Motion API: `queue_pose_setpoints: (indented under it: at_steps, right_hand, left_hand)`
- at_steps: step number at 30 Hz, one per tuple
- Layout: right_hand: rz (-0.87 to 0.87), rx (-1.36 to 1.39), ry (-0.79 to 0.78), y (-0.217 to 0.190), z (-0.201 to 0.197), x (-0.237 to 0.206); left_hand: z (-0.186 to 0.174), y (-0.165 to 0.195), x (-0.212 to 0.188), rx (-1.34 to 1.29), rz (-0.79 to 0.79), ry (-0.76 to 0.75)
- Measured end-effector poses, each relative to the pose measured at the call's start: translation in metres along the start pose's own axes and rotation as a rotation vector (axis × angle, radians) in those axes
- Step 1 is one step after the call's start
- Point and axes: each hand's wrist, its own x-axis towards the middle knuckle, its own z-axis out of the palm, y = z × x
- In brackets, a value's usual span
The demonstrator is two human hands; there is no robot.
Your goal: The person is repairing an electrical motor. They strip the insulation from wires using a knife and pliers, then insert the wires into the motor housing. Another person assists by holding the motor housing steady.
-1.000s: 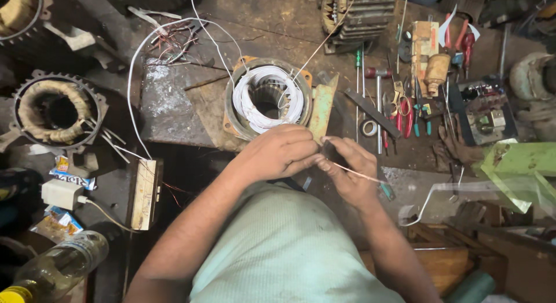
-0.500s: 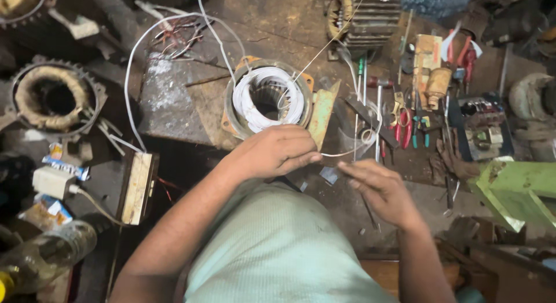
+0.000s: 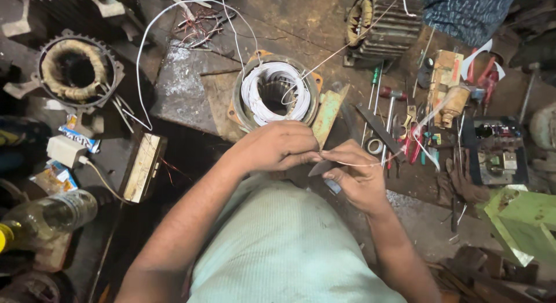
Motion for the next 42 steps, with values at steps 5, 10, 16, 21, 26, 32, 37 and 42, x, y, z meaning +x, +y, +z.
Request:
queue_pose_setpoints:
  at_steps: [5,10,16,21,26,32,37,42]
  right_hand:
    - [-0.027,-0.232,0.031,-0.020,-0.029,-0.015]
    - [-0.064,0.150,0.324,-0.021,-0.076,-0.059]
    - [0.301,0.261,0.226,0.015,-0.096,-0.068]
    - [0.520,0.526,-0.104,0.034,-0.049,-0.052]
    - [0.755,0.551,0.045,0.026,0.007,-0.001]
    - [0.728,0.680,0.146,0.008,0.034,0.035]
    - [0.720,0.668,0.067,0.001,0.029,0.034]
    - [0.546,0.624,0.176,-0.003,-0.036,0.008]
  left_hand:
    - [0.000,0.001,-0.002,0.060,-0.009,0.021]
    - [0.000,0.002,-0.006,0.097,-0.036,0.053]
    - [0.003,0.006,-0.011,0.150,-0.071,0.101]
    - [0.013,0.002,-0.013,0.435,0.080,0.184]
    - [0.020,-0.010,-0.020,0.725,0.254,0.236]
    - [0.022,-0.019,-0.033,0.874,0.249,0.205]
    - [0.020,-0.022,-0.033,0.904,0.244,0.161]
    - [0.018,-0.017,-0.027,0.890,0.267,0.198]
